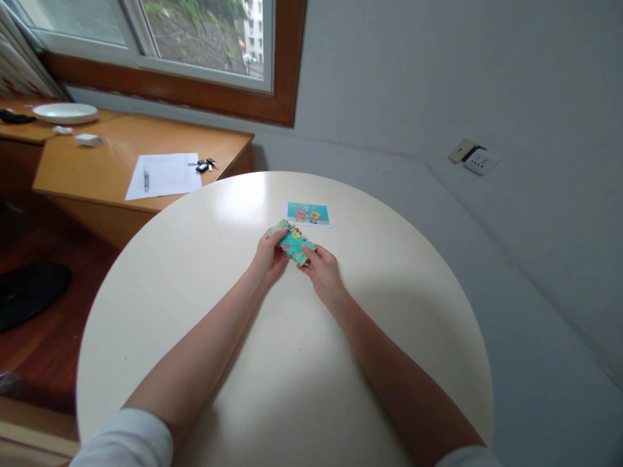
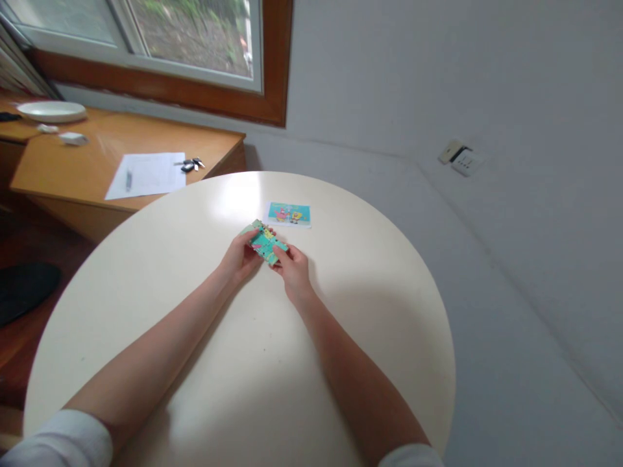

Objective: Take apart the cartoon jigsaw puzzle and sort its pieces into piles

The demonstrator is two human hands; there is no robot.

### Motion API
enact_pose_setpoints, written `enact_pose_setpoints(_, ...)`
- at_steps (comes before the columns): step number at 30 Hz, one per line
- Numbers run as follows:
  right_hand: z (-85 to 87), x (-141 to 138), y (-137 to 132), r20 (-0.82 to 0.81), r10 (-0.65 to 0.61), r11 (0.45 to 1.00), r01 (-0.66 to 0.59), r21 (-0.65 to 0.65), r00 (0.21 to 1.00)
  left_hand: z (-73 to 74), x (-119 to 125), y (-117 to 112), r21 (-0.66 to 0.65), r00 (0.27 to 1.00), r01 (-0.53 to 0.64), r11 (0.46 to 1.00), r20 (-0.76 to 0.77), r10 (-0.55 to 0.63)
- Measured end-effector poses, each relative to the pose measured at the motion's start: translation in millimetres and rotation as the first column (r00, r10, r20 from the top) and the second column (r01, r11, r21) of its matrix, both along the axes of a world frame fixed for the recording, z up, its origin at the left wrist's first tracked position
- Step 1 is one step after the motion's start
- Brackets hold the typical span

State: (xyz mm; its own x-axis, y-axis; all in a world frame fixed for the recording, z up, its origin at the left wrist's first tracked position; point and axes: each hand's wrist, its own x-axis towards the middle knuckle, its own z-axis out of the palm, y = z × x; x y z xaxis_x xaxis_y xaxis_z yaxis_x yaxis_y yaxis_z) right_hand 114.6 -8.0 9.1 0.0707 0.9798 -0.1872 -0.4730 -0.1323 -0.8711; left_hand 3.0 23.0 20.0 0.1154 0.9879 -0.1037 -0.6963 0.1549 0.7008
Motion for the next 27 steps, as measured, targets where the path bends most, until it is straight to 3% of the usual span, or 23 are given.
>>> enact_pose_setpoints(5,-3.4,3,4,0.02,-0.092,0.996,0.092,0.003,0.996,-5.5,2,1,-0.019,0.999,-0.023,1.0,0.036,0.024)
enact_pose_setpoints(13,-2.3,-5,2,0.258,-0.126,0.991,0.107,0.084,0.958,-5.7,13,-5,-0.048,0.998,-0.05,0.998,0.038,0.052)
enact_pose_setpoints(20,-4.8,-1,5,0.294,-0.207,0.975,0.172,0.141,0.933,-8.2,10,-1,-0.058,0.994,-0.106,0.993,-0.007,0.106)
enact_pose_setpoints(27,-4.8,0,5,0.335,-0.202,0.973,0.151,0.172,0.92,-2.9,9,-3,-0.17,0.996,-0.087,0.981,-0.006,0.088)
